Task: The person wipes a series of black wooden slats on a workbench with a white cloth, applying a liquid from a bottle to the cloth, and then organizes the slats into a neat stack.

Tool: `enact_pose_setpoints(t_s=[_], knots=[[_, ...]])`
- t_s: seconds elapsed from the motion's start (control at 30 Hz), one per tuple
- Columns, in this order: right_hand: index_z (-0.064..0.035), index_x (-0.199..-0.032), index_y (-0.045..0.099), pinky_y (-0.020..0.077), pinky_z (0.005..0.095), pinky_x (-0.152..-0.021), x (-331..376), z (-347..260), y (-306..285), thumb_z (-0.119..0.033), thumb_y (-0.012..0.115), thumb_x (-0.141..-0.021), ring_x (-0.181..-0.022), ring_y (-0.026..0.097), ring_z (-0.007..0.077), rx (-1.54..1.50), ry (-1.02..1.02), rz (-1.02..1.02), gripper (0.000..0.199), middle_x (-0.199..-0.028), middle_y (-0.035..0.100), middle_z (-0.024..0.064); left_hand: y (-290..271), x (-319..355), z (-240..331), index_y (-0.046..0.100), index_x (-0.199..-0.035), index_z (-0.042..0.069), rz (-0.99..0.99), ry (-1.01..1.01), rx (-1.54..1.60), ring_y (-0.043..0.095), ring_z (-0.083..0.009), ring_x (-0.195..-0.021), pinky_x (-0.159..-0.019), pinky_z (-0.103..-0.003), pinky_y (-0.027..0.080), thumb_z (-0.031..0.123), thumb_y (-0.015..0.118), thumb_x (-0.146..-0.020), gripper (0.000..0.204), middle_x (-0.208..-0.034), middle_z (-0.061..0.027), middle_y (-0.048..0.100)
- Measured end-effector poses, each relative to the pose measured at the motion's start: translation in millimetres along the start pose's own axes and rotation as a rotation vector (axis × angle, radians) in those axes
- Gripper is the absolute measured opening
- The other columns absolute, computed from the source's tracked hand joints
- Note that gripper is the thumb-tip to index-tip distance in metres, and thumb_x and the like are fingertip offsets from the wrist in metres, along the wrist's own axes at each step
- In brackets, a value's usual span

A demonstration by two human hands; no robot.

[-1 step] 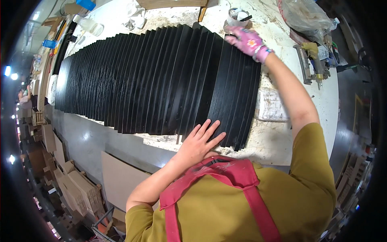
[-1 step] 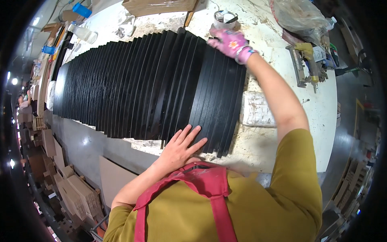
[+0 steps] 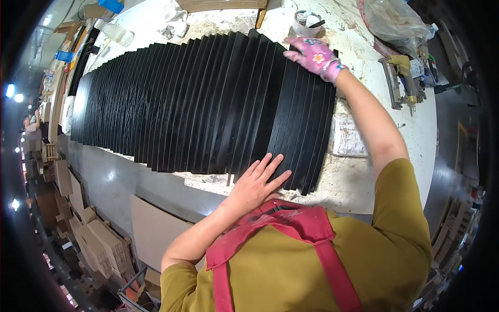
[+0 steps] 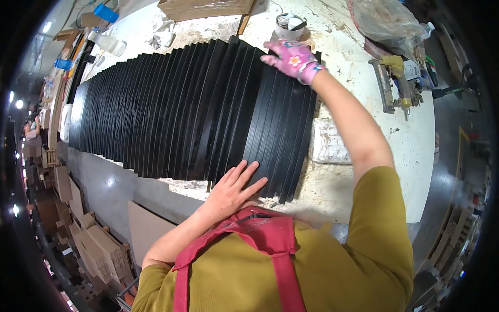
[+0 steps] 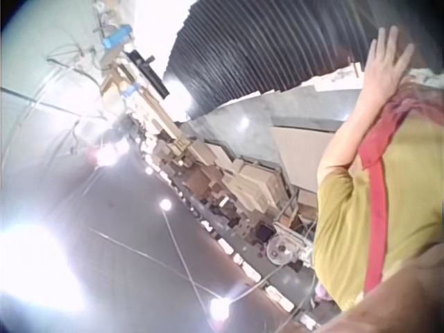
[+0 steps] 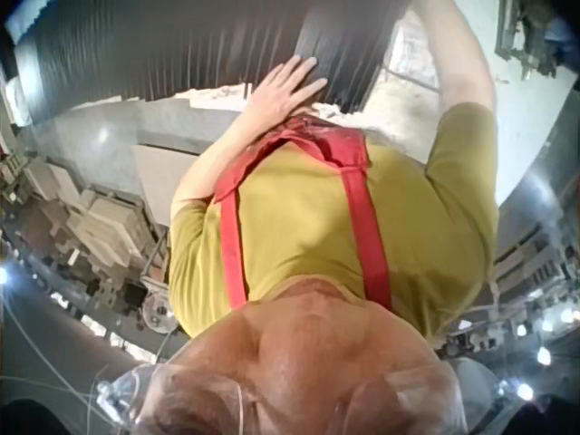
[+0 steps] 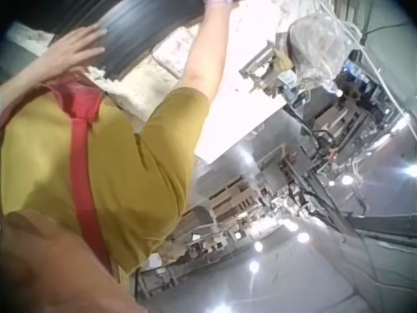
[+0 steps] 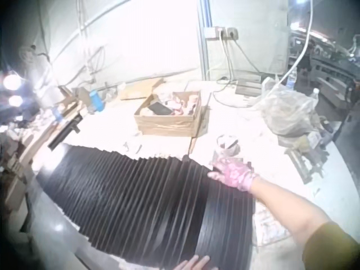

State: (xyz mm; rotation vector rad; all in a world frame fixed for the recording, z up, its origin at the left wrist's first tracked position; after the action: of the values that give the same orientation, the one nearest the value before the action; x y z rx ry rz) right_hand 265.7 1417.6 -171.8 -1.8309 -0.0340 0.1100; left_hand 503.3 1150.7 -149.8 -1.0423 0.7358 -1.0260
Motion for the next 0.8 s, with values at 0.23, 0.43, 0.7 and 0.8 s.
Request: enact_pose_setpoints(t_s=[0.23,0.43,0.7,0.8], knots=[[-0.0245,-0.137,0.053,0.037,0.0483,-0.104,10,5,0,-0.055,0.043,-0.097,-0.128,0.05,0.0323,0.119,0.079,0.01,0.052,-0.136,0.055,0.0143,6,-4,1,0.05,-0.139,0.015,0.049,0.095,0.012,0.038,-0.0415,-0.136,-0.109,-0.045,0.04,0.035,0.064,-0.086,0.058,-0.149,-0.0239,0.036],[-0.0185,-0.142,0.044,0.0388,0.0522,-0.102,-8,-9,4,-0.049,0.045,-0.098,-0.121,0.054,0.0338,0.157,0.022,0.129,0.054,-0.13,0.055,0.0153,4,-1,-2,0.046,-0.143,0.025,0.078,-0.023,-0.009,0.037,-0.0294,-0.139,-0.108,-0.052,0.032,0.053,0.059,-0.083,0.067,-0.154,-0.0098,0.035],[-0.0155,-0.142,0.045,0.0414,0.0413,-0.106,-50,-37,10,-0.05,0.045,-0.099,-0.124,0.052,0.0371,-0.285,-0.036,0.285,0.056,-0.141,0.046,0.0184,-2,15,-27,0.044,-0.145,0.022,-0.048,-0.147,-0.114,0.03,-0.0271,-0.144,-0.113,-0.056,0.019,0.058,0.059,-0.082,0.074,-0.157,-0.0076,0.031],[-0.0149,-0.14,0.047,0.0447,0.0422,-0.103,-6,2,-47,-0.053,0.046,-0.097,-0.122,0.055,0.0353,-0.183,-0.067,0.53,0.057,-0.137,0.052,0.0183,-10,7,-11,0.043,-0.145,0.024,-0.05,-0.015,-0.037,0.032,-0.03,-0.142,-0.112,-0.054,0.023,0.058,0.06,-0.082,0.074,-0.156,-0.0095,0.031]])
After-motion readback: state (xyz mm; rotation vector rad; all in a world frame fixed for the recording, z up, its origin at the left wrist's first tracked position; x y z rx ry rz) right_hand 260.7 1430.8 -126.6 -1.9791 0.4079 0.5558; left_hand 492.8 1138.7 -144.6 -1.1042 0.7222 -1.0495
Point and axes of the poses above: each hand's wrist, its own x-axis away from the middle knuckle, its own y-axis out of the palm, z = x × y, the point moved 8 cm from there along -x, towards the middle knuckle
